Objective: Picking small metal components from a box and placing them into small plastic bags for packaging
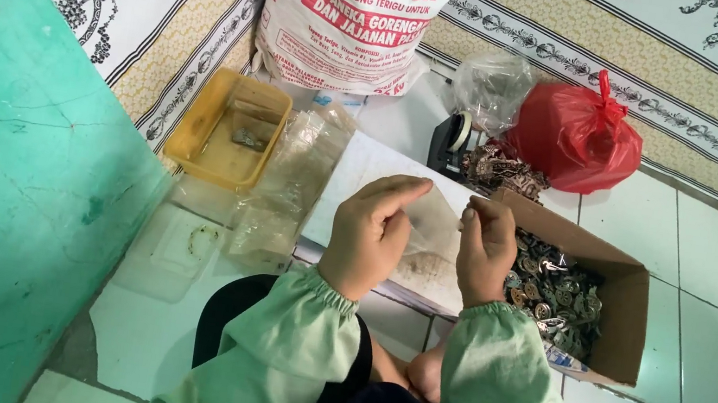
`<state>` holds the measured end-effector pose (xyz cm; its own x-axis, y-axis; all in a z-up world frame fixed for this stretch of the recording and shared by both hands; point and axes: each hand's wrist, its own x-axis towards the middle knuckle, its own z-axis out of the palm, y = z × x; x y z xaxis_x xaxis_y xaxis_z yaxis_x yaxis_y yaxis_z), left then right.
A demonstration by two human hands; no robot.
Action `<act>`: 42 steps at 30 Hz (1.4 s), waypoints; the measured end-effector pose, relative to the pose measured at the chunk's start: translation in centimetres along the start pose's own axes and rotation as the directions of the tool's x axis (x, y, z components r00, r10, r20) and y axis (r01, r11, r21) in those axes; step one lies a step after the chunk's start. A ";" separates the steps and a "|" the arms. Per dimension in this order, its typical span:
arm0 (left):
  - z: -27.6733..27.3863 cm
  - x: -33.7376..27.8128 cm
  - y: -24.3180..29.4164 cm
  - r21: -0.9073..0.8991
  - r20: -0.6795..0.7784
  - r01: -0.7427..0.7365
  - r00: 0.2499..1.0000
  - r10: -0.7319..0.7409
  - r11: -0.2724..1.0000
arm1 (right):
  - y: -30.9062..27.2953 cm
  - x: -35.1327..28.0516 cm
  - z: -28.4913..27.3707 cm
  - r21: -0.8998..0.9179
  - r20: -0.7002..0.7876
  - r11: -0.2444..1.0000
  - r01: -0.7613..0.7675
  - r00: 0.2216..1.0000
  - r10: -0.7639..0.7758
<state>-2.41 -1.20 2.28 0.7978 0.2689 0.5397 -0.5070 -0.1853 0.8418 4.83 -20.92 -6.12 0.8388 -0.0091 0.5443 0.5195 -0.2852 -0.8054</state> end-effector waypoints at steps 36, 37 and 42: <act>-1.0 -1.4 0.2 0.047 0.003 0.034 0.999 -0.034 0.998 | -1.9 -0.5 0.4 -0.194 0.084 0.957 0.215 0.976 -0.202; -1.1 -1.2 0.9 0.047 0.004 0.036 0.999 -0.036 0.998 | -0.3 -1.0 0.3 -0.195 0.084 0.958 0.213 0.976 -0.200; -0.7 0.2 -3.0 0.135 -0.002 -0.042 0.999 0.042 0.990 | 6.4 -2.1 0.5 -0.435 0.049 0.856 -0.280 0.942 0.333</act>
<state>-0.98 0.04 -0.16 0.7748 0.2630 0.5749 -0.4912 -0.3220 0.8093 6.51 -22.23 -12.58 0.9708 -0.0564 0.2331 0.1393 -0.6583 -0.7397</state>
